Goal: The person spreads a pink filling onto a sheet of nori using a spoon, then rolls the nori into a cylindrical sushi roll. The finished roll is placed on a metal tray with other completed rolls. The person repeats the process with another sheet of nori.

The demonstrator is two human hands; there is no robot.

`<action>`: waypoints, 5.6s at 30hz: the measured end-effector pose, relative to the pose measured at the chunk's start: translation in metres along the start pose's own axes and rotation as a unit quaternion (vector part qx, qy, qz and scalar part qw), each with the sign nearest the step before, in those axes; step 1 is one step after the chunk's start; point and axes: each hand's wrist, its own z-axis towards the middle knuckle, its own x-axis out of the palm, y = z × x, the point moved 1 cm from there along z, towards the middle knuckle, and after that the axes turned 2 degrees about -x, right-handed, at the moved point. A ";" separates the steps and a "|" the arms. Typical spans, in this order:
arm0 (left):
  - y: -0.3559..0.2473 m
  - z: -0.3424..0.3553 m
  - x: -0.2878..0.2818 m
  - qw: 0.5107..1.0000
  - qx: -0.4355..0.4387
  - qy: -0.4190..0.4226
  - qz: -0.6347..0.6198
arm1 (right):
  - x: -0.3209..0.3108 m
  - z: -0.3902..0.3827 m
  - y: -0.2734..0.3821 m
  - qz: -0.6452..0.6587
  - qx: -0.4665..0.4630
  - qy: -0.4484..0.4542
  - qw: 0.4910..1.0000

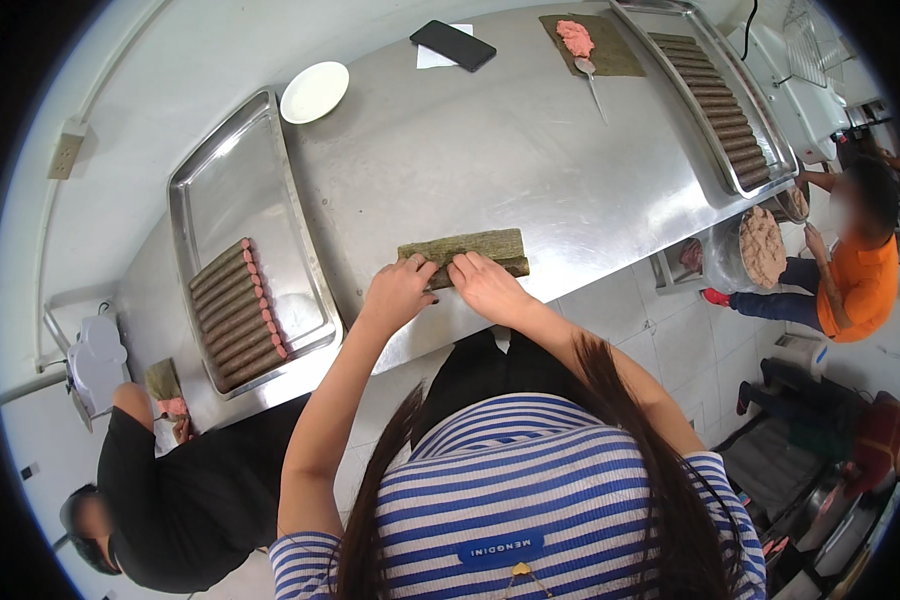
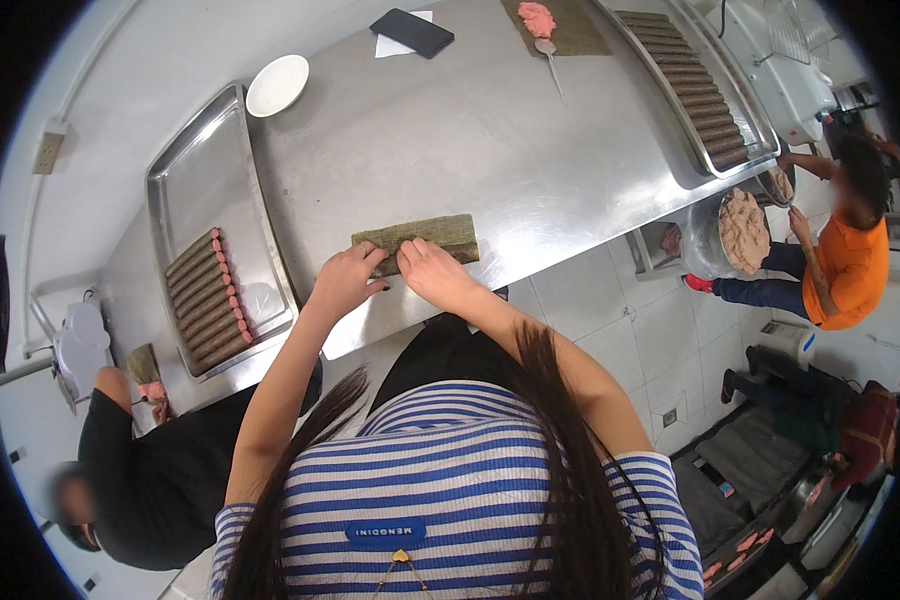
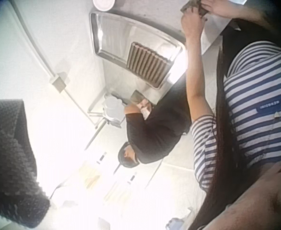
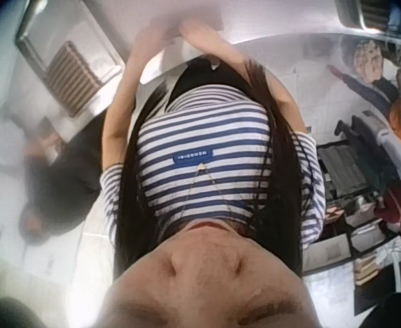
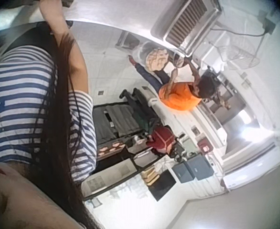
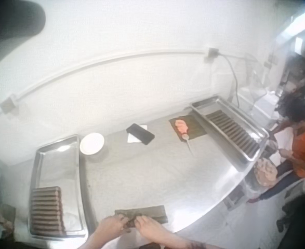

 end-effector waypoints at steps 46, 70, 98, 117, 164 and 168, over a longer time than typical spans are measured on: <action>0.005 -0.011 0.010 0.986 -0.159 0.001 -0.045 | -0.022 -0.003 -0.044 0.093 0.063 0.096 0.989; -0.002 0.005 0.018 0.995 -0.092 -0.047 0.000 | 0.000 -0.008 -0.055 0.024 0.009 0.070 0.997; 0.009 -0.013 0.013 0.980 -0.166 -0.046 -0.100 | -0.020 0.001 -0.031 0.016 -0.122 -0.085 0.989; 0.000 -0.001 0.031 0.990 -0.115 -0.080 0.004 | 0.005 0.011 -0.041 -0.006 -0.058 0.005 0.998; 0.037 0.027 0.056 0.882 -0.322 -0.313 -0.147 | 0.031 0.267 -0.120 0.172 0.049 -0.053 0.982; 0.036 0.027 0.047 0.885 -0.319 -0.312 -0.135 | 0.041 0.341 -0.152 -0.003 -0.020 -0.001 1.000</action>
